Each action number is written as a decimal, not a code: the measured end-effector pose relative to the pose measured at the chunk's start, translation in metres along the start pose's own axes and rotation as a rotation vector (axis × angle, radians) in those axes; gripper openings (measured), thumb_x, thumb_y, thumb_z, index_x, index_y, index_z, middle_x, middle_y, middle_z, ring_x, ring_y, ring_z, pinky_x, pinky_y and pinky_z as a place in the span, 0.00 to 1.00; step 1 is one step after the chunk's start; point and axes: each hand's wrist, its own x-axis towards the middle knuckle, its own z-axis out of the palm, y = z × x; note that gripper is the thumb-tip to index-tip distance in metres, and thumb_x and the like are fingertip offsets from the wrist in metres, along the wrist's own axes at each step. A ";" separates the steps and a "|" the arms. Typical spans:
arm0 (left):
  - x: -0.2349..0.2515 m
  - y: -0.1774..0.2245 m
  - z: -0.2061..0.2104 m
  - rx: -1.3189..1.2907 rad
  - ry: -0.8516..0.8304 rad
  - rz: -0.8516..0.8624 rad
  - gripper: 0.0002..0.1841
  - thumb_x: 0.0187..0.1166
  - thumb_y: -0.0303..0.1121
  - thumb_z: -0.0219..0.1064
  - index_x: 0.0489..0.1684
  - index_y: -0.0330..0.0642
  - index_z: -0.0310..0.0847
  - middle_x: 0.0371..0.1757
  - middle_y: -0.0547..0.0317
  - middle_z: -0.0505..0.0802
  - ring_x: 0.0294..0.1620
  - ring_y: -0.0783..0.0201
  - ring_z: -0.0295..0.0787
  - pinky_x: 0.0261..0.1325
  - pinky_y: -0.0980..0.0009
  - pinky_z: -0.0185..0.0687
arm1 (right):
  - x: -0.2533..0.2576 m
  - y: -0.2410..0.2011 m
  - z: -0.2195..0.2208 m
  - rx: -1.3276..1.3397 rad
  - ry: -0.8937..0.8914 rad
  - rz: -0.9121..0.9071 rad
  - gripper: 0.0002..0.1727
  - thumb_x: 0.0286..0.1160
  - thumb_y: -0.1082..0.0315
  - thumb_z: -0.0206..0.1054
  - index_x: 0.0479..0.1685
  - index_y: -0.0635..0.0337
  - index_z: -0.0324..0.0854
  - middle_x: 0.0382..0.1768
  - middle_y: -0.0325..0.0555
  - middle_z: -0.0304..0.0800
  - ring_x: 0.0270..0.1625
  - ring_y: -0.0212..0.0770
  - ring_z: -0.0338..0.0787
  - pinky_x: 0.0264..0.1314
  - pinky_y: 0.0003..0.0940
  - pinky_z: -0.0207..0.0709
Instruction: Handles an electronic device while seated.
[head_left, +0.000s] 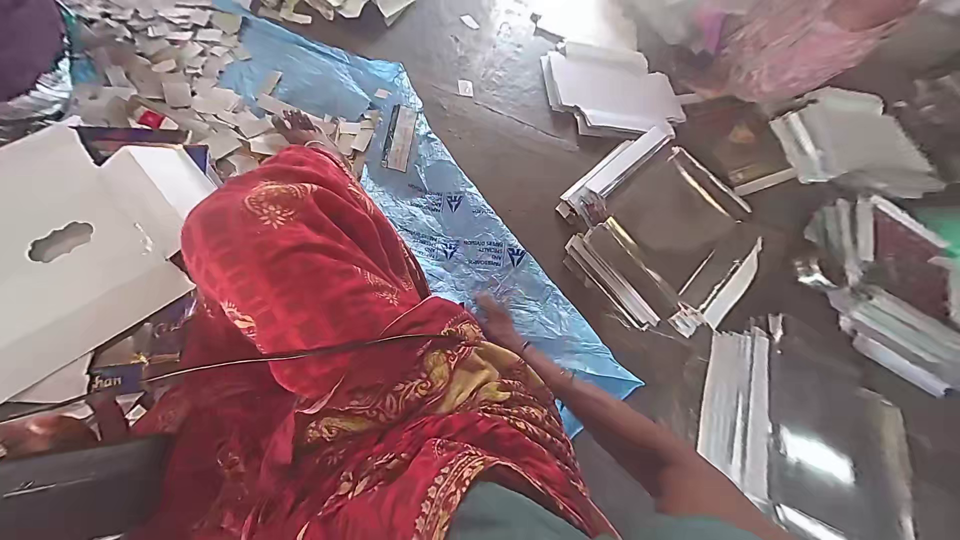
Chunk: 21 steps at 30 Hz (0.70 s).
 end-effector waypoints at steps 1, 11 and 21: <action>0.003 -0.006 0.004 0.000 -0.039 -0.014 0.25 0.84 0.50 0.56 0.64 0.35 0.77 0.66 0.48 0.87 0.71 0.43 0.83 0.65 0.39 0.83 | 0.003 -0.034 -0.013 0.044 -0.186 0.046 0.25 0.87 0.66 0.54 0.79 0.69 0.75 0.80 0.70 0.73 0.87 0.73 0.64 0.85 0.79 0.38; 0.007 -0.023 0.003 -0.154 -0.010 -0.110 0.38 0.71 0.48 0.70 0.77 0.30 0.67 0.66 0.36 0.86 0.71 0.37 0.83 0.67 0.37 0.82 | 0.042 0.016 -0.012 -0.052 -0.455 0.172 0.16 0.84 0.70 0.56 0.58 0.71 0.85 0.58 0.68 0.88 0.66 0.66 0.86 0.69 0.60 0.76; -0.004 -0.012 -0.007 -0.119 -0.010 -0.083 0.36 0.70 0.46 0.70 0.73 0.31 0.67 0.66 0.38 0.85 0.72 0.35 0.81 0.67 0.27 0.75 | 0.037 0.144 -0.161 -0.280 0.024 0.828 0.17 0.82 0.71 0.63 0.64 0.72 0.80 0.64 0.76 0.82 0.68 0.77 0.82 0.65 0.75 0.72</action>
